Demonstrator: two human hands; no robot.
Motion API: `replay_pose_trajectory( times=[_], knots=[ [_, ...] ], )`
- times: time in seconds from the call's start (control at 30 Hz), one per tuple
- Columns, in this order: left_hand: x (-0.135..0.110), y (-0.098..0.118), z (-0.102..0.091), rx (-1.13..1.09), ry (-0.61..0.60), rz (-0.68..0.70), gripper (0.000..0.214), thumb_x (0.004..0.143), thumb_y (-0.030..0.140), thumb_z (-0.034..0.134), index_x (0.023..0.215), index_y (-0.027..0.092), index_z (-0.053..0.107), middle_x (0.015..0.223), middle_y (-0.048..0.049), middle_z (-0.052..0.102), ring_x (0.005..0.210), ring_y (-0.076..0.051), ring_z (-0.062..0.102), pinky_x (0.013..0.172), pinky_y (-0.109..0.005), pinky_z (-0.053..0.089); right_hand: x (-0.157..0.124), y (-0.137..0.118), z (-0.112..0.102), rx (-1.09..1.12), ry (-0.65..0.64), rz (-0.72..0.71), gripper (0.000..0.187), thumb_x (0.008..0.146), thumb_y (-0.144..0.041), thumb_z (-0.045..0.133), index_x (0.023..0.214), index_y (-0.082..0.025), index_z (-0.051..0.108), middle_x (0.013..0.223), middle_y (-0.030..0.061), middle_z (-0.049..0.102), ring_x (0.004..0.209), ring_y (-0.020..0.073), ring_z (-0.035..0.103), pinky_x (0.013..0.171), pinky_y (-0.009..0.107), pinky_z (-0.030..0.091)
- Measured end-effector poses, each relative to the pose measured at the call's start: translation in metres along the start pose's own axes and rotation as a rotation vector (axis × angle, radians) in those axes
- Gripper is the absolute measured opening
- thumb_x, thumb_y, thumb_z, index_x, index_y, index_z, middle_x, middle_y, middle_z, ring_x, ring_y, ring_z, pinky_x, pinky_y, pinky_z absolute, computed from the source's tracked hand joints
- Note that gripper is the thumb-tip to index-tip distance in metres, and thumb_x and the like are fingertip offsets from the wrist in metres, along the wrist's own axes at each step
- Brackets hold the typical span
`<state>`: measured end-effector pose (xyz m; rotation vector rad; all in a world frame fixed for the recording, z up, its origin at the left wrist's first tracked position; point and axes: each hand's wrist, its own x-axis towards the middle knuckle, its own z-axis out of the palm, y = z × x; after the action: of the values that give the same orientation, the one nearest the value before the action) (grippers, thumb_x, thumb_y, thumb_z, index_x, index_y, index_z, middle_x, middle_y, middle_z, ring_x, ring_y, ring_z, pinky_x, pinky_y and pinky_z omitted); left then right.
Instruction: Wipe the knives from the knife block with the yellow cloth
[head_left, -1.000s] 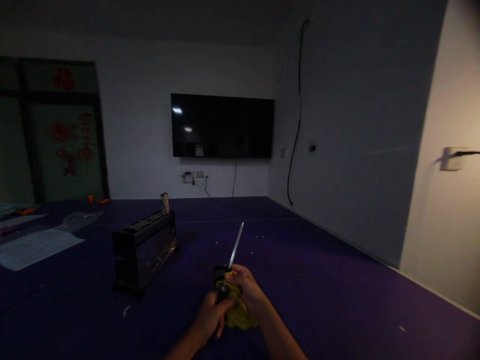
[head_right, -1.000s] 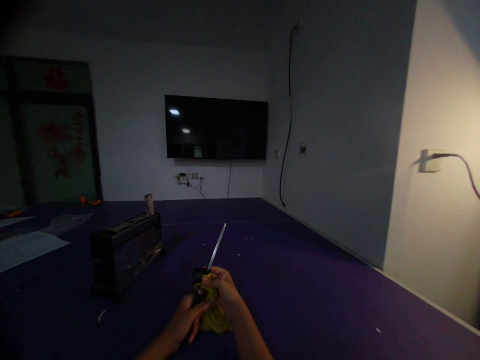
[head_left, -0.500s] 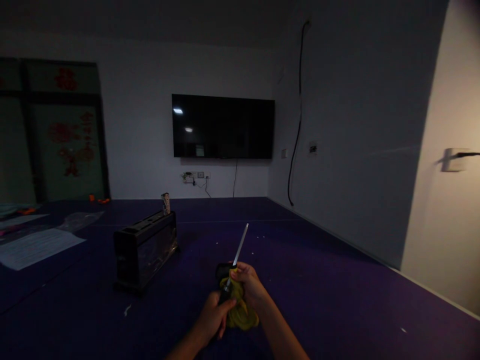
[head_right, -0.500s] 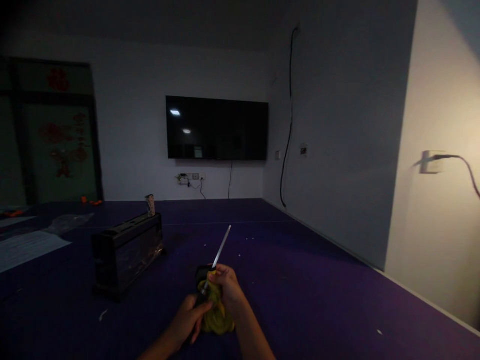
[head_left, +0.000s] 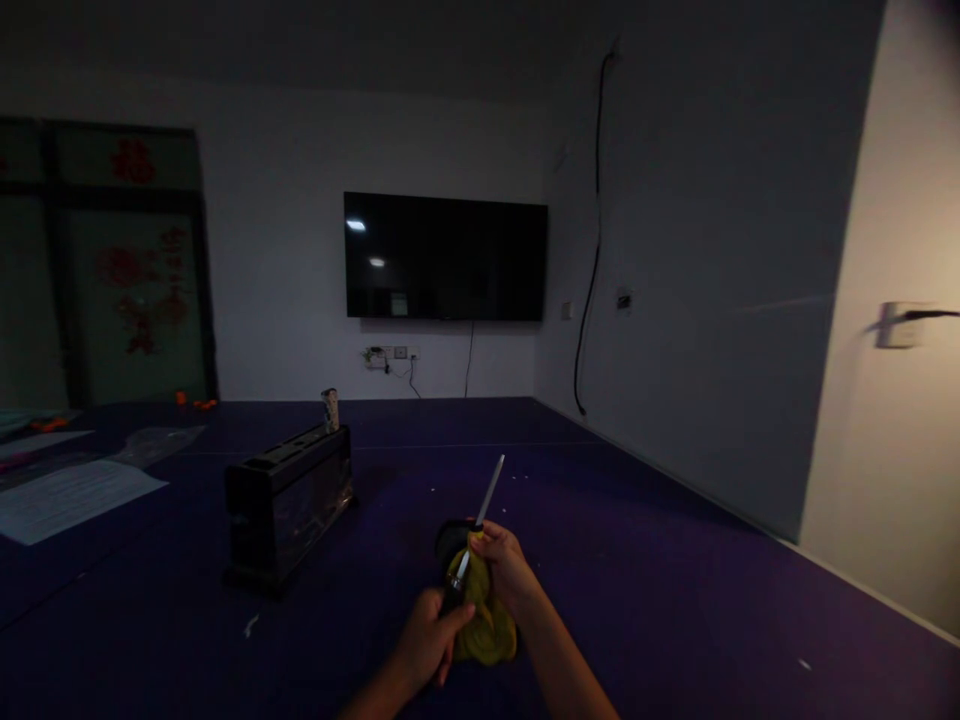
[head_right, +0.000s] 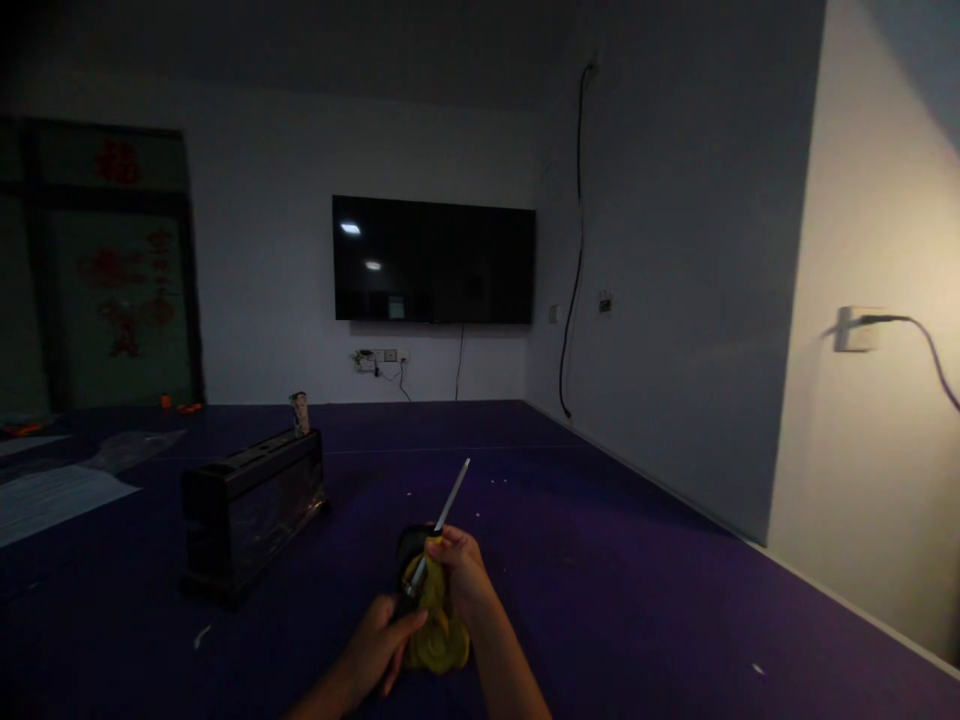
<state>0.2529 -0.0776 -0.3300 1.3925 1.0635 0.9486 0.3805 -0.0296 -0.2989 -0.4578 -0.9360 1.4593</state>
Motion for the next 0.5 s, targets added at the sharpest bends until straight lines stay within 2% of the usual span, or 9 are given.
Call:
replay_pose_trajectory(
  times=[0.27, 0.4, 0.5],
  knots=[
    [0.0018, -0.002, 0.001, 0.04, -0.03, 0.012, 0.049, 0.062, 0.066, 0.051, 0.071, 0.018, 0.046, 0.032, 0.0103, 0.037, 0.022, -0.007, 0.029, 0.027, -0.018, 0.017, 0.0024, -0.0063, -0.005, 0.036, 0.032, -0.02, 0.032, 0.051, -0.017, 0.079, 0.08, -0.013, 0.065, 0.063, 0.0019, 0.068, 0.052, 0.0147, 0.062, 0.052, 0.025, 0.049],
    [0.0004, -0.0045, 0.0024, 0.076, 0.007, 0.06, 0.049, 0.064, 0.067, 0.049, 0.071, 0.018, 0.047, 0.034, 0.0101, 0.037, 0.023, -0.007, 0.029, 0.029, -0.019, 0.019, 0.0023, -0.0064, -0.0064, 0.033, 0.01, -0.032, 0.033, 0.054, -0.021, 0.078, 0.083, -0.014, 0.063, 0.065, 0.0019, 0.067, 0.053, 0.0154, 0.061, 0.053, 0.026, 0.049],
    [-0.0011, -0.0042, 0.0023, 0.121, 0.062, 0.093, 0.049, 0.066, 0.066, 0.049, 0.071, 0.017, 0.051, 0.041, 0.007, 0.044, 0.029, -0.007, 0.033, 0.032, -0.02, 0.022, 0.0014, -0.0042, -0.0056, 0.048, -0.006, -0.033, 0.037, 0.057, -0.023, 0.077, 0.09, -0.016, 0.061, 0.071, 0.002, 0.068, 0.057, 0.0159, 0.063, 0.056, 0.026, 0.05]
  ],
)
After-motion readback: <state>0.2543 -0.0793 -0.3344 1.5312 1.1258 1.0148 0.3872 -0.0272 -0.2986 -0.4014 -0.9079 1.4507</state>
